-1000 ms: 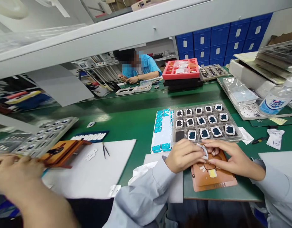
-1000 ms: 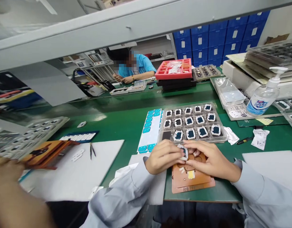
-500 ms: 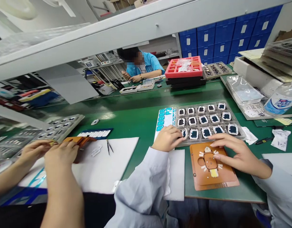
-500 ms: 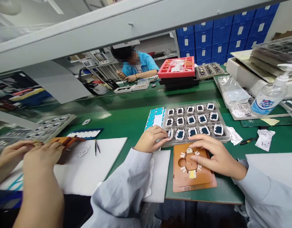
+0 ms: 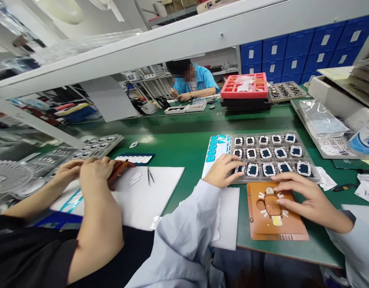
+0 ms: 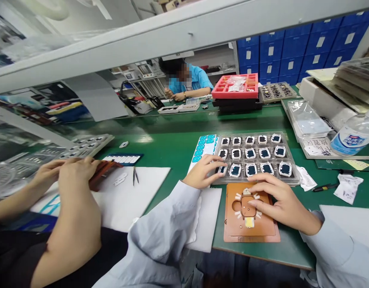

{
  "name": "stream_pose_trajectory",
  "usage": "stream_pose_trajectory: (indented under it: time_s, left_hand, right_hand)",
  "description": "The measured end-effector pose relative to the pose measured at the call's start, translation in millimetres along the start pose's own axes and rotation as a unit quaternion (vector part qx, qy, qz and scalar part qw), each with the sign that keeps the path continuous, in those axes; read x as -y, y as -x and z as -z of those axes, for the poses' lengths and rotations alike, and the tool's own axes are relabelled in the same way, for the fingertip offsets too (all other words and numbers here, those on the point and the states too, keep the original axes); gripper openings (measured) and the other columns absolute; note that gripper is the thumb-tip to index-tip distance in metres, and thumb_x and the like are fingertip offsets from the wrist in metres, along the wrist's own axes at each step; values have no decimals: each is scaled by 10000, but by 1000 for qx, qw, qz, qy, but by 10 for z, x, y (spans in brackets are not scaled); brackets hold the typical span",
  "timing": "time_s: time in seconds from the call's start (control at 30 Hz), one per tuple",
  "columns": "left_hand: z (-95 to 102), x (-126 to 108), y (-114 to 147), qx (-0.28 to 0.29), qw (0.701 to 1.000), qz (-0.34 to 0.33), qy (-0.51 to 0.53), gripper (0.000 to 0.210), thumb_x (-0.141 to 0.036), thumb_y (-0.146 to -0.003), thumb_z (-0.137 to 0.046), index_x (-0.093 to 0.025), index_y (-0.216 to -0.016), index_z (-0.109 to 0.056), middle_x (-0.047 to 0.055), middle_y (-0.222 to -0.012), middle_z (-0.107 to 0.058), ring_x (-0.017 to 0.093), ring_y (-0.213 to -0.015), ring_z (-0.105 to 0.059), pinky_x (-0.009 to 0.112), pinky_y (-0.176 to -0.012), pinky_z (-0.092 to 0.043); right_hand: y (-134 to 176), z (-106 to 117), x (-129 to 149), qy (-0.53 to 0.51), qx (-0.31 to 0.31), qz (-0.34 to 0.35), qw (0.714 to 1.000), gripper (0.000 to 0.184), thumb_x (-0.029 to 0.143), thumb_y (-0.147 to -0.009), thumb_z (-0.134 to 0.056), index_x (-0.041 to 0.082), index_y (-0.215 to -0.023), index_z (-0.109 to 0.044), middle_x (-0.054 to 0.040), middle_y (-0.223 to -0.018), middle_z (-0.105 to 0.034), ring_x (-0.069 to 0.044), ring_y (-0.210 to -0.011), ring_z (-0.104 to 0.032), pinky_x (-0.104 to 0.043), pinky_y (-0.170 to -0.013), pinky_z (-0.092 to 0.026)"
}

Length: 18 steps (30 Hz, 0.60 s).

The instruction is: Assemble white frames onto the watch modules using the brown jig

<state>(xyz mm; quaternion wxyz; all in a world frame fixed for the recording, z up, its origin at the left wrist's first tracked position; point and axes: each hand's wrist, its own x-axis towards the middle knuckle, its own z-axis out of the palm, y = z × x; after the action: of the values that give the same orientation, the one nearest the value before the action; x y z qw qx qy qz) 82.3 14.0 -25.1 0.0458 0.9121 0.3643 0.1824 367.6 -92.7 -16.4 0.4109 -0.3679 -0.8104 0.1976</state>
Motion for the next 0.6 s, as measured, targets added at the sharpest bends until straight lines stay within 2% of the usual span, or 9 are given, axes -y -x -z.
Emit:
stream_pose_trajectory:
  time_s: [0.13,0.2,0.3,0.37,0.5,0.6]
  left_hand:
    - [7,-57,-32,44,996,74,-6,210,-430,-880,-662,-284,-1020,-718,13,-1285,-632,231,-1198,-524,381,-1021,-435]
    - [27,-36,-44,32,992,119,-17,202,-425,-882,-663,-284,-1018,-712,16,-1290,-628,238,-1215,-516,394,-1023,-439]
    - [77,65,-47,-4,974,221,-43,261,-383,-969,-540,-242,-1162,-646,78,-1306,-595,248,-1202,-533,448,-999,-470]
    - [116,140,-30,-17,959,276,-55,307,-357,-980,-530,-190,-1231,-589,104,-1287,-584,240,-1141,-579,458,-956,-510]
    - [145,162,25,-26,945,323,-53,357,-345,-948,-599,-152,-1246,-563,99,-1237,-599,226,-1066,-622,436,-894,-554]
    - [43,52,6,-39,946,321,-35,348,-344,-951,-595,-155,-1241,-568,97,-1237,-600,225,-1065,-621,434,-895,-554]
  right_hand:
    - [2,-2,-10,4,3,0,1000,139,291,-919,-635,276,-1034,-712,-68,-1188,-677,-230,-1073,-673,-360,-921,-565]
    - [2,0,-16,7,6,-2,1000,134,284,-921,-633,277,-1030,-712,-64,-1187,-675,-226,-1074,-671,-355,-924,-563]
    - [8,0,-29,10,9,-6,1000,132,273,-922,-633,274,-1032,-706,-65,-1191,-669,-223,-1077,-669,-350,-925,-560]
    - [14,-6,-39,13,10,-5,1000,128,272,-925,-627,271,-1027,-706,-68,-1187,-671,-226,-1074,-671,-354,-921,-561]
    - [5,-24,-53,23,14,1,1000,133,284,-938,-600,261,-1003,-714,-82,-1165,-683,-238,-1052,-680,-370,-904,-570]
    - [-9,-22,-68,31,10,2,999,136,296,-939,-597,255,-982,-719,-89,-1136,-694,-242,-1028,-688,-376,-883,-580]
